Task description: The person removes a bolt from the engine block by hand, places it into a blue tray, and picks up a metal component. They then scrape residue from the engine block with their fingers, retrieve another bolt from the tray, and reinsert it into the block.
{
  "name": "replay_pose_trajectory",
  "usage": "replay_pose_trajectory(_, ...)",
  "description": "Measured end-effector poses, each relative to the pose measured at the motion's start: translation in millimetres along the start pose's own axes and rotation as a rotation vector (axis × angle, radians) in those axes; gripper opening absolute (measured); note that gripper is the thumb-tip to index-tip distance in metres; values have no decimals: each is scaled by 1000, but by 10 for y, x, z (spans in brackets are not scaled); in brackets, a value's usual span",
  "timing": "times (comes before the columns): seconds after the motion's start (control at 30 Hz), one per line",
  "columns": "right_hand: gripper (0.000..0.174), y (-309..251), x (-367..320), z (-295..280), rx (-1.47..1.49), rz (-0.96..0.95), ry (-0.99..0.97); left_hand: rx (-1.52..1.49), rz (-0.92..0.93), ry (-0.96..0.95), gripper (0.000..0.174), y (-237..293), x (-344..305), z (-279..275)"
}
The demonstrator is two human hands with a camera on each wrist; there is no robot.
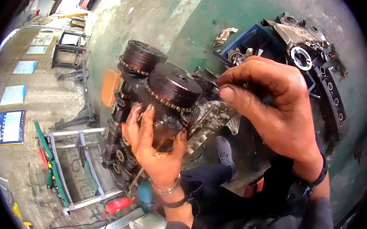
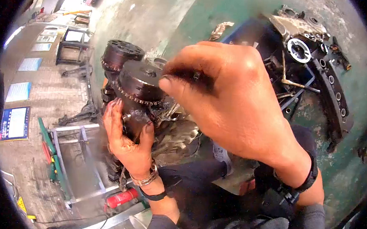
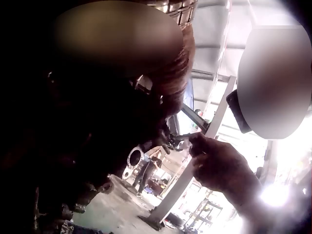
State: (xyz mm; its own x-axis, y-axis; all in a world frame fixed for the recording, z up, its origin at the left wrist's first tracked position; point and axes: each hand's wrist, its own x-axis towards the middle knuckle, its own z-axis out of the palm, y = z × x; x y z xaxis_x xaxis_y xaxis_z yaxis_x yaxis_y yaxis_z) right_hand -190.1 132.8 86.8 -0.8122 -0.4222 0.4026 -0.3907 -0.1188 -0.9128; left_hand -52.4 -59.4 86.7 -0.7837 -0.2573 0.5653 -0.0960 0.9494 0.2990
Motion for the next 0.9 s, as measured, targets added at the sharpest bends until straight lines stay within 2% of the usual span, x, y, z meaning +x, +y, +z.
replay_pose_trajectory(0.1, 11, 7, 8, -76, -25, -32, 10, 34, 73, 9, 62, 6, -11, -9)
replay_pose_trajectory(0.27, 10, 7, 0, -103, 5, -33, 32, -21, 81, 50, 57, 8, -26, 44)
replay_pose_trajectory(0.33, 10, 12, 4, -83, 67, -73, 56, -195, 50, 60, 45, -4, -31, 40)
replay_pose_trajectory(0.47, 10, 13, 10, -86, -11, -72, 22, -239, -15, 90, 32, -27, -21, 40)
replay_pose_trajectory(0.53, 10, 19, 13, -71, -34, -85, 13, -265, -39, 175, 26, -6, -4, 81)
replay_pose_trajectory(0.9, 11, 31, 12, -50, -27, -111, 14, -283, -68, 214, 27, 18, -21, 89)
